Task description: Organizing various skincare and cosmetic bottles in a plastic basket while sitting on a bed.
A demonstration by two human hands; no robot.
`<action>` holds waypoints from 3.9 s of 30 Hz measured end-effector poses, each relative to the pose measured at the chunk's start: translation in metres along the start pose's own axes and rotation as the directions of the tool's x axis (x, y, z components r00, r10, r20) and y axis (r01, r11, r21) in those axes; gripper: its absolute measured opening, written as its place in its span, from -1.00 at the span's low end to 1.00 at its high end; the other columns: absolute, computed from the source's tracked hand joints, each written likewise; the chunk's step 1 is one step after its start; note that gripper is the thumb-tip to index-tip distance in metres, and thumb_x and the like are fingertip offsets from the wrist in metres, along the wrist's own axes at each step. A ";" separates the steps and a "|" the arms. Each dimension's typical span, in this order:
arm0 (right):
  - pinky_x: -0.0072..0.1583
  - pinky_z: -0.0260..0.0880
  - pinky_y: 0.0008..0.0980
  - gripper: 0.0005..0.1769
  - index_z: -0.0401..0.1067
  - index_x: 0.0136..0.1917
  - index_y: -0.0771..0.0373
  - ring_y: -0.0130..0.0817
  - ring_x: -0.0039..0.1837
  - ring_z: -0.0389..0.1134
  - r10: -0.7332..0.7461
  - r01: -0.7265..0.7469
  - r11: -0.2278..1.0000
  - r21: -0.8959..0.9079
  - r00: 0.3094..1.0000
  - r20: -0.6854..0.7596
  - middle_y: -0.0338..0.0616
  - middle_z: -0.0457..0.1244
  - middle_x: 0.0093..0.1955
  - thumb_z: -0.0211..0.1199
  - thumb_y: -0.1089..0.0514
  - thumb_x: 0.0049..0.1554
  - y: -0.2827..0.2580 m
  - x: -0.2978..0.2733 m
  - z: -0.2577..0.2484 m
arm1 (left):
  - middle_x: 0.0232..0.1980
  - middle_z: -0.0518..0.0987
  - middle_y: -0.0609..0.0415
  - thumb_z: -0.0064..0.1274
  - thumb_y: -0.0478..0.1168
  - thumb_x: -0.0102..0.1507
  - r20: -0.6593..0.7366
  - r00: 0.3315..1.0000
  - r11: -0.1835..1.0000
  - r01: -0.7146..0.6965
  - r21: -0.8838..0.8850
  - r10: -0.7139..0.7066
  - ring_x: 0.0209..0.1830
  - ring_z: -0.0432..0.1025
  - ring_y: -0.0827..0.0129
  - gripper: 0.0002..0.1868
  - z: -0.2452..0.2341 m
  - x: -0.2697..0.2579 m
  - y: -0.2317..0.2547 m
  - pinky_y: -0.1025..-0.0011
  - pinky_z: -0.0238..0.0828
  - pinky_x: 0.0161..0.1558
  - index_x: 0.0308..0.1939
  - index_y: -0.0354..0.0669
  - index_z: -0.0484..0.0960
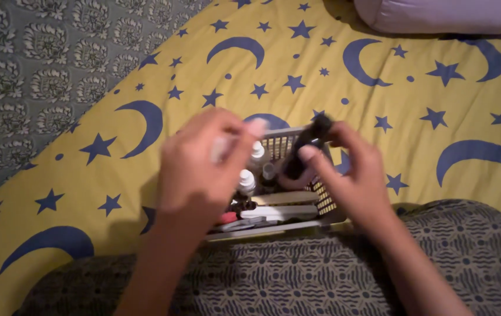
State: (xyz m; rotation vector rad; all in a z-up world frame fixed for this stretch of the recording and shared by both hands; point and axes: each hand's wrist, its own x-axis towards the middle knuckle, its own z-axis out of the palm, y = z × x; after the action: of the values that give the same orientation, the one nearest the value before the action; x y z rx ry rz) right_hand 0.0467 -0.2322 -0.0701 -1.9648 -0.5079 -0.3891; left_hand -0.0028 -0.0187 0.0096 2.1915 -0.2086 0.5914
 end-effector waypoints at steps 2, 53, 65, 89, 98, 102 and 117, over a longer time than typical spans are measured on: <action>0.19 0.37 -0.38 -0.72 0.48 0.09 0.33 -0.39 0.09 0.41 0.017 -0.016 1.000 0.012 0.998 -0.065 -0.14 0.41 -0.02 0.33 0.12 0.19 0.009 0.001 -0.004 | -0.24 0.53 -0.01 0.12 -0.19 0.40 -0.031 0.999 1.000 -0.014 -0.027 0.013 -0.30 0.47 0.30 -0.81 0.000 -0.003 -0.024 0.39 0.41 -0.22 -0.09 -0.24 0.50; 0.14 0.42 -0.28 -0.62 0.40 0.20 0.33 -0.24 0.06 0.48 -0.017 -0.003 0.992 -0.128 0.988 -0.153 -0.02 0.41 0.07 0.36 0.16 0.16 0.019 -0.005 0.008 | 0.20 0.57 0.15 -0.01 -0.01 0.26 0.221 0.974 0.834 -0.076 0.546 -0.055 0.23 0.34 0.17 -0.62 -0.036 -0.047 -0.103 0.11 0.17 0.16 -0.49 -0.09 0.78; 0.15 0.39 -0.34 -0.45 0.37 0.41 0.22 -0.33 0.04 0.39 -0.022 -0.005 0.991 -0.134 0.979 -0.204 -0.09 0.33 0.03 0.30 0.26 0.15 0.011 -0.006 -0.008 | 0.03 0.57 0.15 0.21 -0.10 0.22 -0.068 0.981 0.858 -0.123 0.499 0.180 0.12 0.37 0.21 -0.85 -0.005 -0.058 -0.055 0.16 0.21 0.13 -0.25 -0.05 0.75; 0.16 0.41 -0.39 -0.50 0.36 0.38 0.24 -0.41 0.05 0.41 -0.008 -0.002 0.999 -0.054 0.981 -0.193 -0.14 0.33 -0.04 0.28 0.28 0.17 0.016 -0.011 -0.032 | -0.40 0.66 -0.06 0.13 -0.39 0.05 0.508 0.861 0.778 -0.332 0.533 0.019 -0.34 0.58 0.06 -0.89 0.158 -0.033 -0.047 0.17 0.48 -0.12 -0.46 -0.13 0.74; 0.16 0.42 -0.39 -0.51 0.36 0.39 0.25 -0.42 0.06 0.41 0.007 -0.010 1.000 -0.013 0.978 -0.211 -0.15 0.33 -0.01 0.28 0.29 0.18 0.015 -0.009 -0.033 | -0.43 0.64 0.03 0.13 -0.36 0.07 0.566 0.822 0.637 -0.471 0.611 0.064 -0.29 0.57 0.15 -0.89 0.172 -0.029 -0.056 0.18 0.44 -0.24 -0.48 -0.10 0.74; 0.17 0.41 -0.38 -0.51 0.36 0.40 0.26 -0.42 0.06 0.40 -0.031 0.017 0.998 -0.059 0.972 -0.232 -0.14 0.34 0.00 0.29 0.30 0.20 0.018 -0.009 -0.035 | -0.45 0.63 0.06 0.14 -0.31 0.03 0.579 0.812 0.585 -0.508 0.633 0.078 -0.24 0.57 0.12 -0.92 0.171 -0.025 -0.047 0.15 0.45 -0.36 -0.48 -0.11 0.75; 0.15 0.40 -0.40 -0.46 0.35 0.42 0.25 -0.45 0.02 0.36 -0.033 0.033 0.999 -0.005 0.981 -0.191 -0.16 0.33 -0.02 0.30 0.29 0.18 0.013 -0.009 -0.034 | -0.29 0.54 0.06 0.08 -0.24 0.37 0.353 0.912 0.781 -0.374 0.500 0.210 -0.40 0.52 0.21 -0.86 0.030 -0.038 0.019 0.23 0.39 -0.47 -0.18 -0.21 0.70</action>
State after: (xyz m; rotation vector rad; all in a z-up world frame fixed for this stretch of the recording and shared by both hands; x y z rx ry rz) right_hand 0.0440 -0.2694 -0.0699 -1.8988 -0.4170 -0.5927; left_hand -0.0327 -0.0558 -0.0116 2.8505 -0.6082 0.5563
